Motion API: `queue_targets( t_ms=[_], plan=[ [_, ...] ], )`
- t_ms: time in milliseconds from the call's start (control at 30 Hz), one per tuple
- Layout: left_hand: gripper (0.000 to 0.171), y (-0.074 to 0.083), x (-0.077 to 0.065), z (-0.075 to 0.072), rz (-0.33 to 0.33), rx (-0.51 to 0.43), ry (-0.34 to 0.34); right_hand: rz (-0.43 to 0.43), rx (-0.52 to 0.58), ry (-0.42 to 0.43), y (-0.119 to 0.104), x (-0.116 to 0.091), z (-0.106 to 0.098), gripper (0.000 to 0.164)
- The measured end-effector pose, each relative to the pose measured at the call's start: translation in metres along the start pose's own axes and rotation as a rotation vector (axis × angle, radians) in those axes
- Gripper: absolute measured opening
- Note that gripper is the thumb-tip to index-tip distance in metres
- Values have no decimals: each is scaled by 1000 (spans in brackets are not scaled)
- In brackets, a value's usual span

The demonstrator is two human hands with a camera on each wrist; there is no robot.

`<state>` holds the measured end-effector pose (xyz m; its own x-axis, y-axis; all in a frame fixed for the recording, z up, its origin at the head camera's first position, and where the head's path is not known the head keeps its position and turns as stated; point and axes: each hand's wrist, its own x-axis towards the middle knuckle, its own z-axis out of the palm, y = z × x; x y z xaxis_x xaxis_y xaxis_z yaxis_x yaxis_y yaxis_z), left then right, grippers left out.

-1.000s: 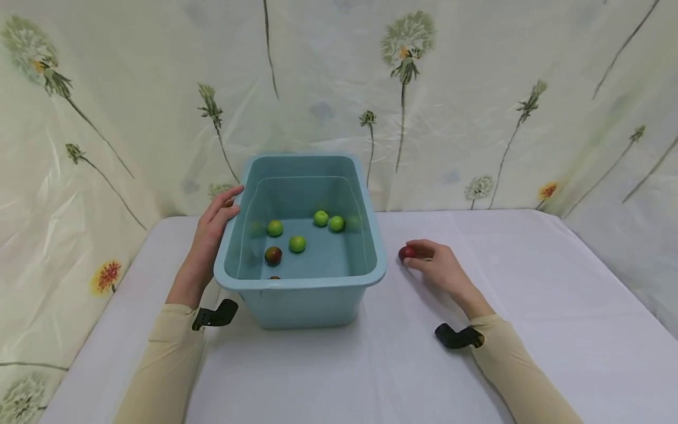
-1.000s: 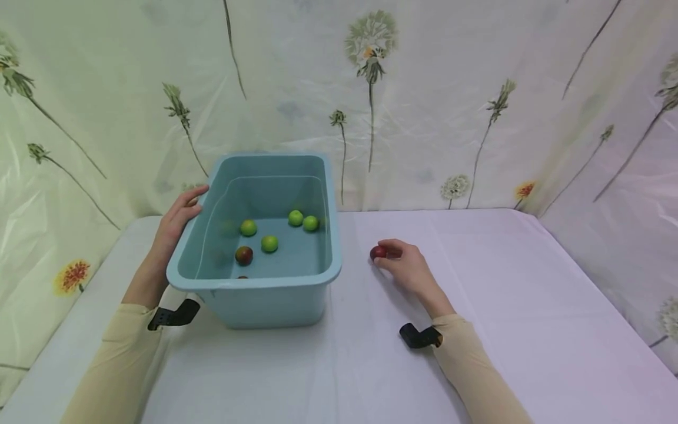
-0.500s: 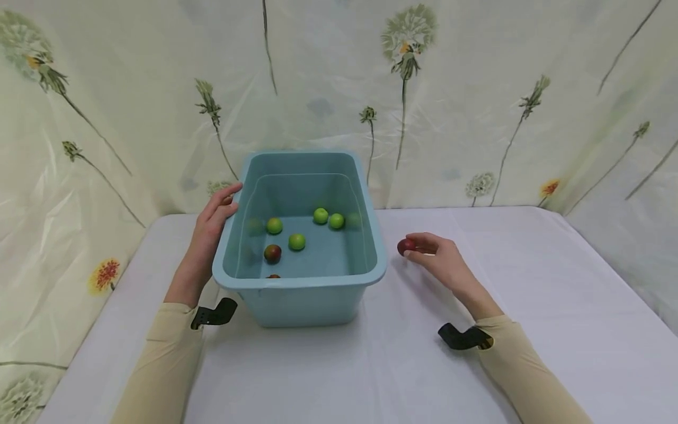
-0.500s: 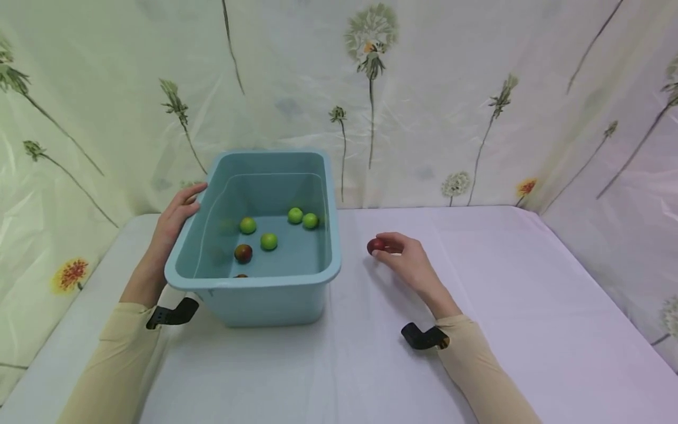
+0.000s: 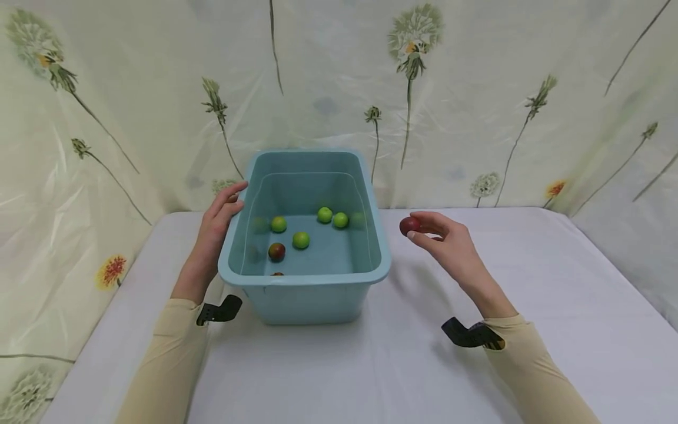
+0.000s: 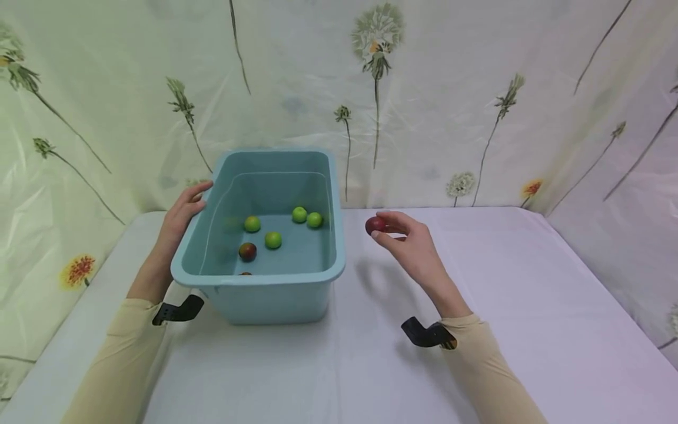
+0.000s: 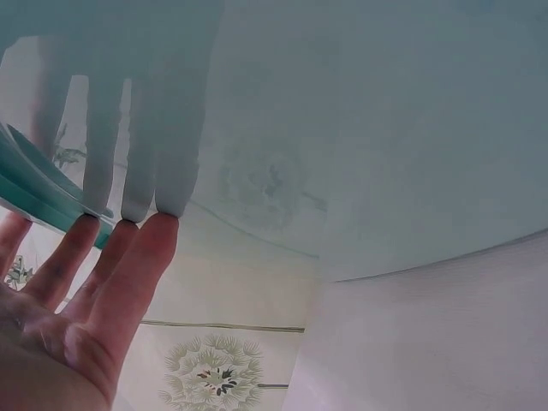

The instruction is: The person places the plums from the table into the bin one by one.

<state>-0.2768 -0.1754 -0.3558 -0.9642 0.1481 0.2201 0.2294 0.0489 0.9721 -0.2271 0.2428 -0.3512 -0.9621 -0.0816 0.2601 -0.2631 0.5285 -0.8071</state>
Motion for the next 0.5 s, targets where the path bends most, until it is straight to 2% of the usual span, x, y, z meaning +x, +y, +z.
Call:
queue_targets(
  t_ms=[333,500],
  plan=[
    [48,0,-1,1,3,5,-1,-38,38,59,-18,14,3,44],
    [48,1,-1,1,6,9,3,-99,93,70,-24,24,6,45]
  ],
)
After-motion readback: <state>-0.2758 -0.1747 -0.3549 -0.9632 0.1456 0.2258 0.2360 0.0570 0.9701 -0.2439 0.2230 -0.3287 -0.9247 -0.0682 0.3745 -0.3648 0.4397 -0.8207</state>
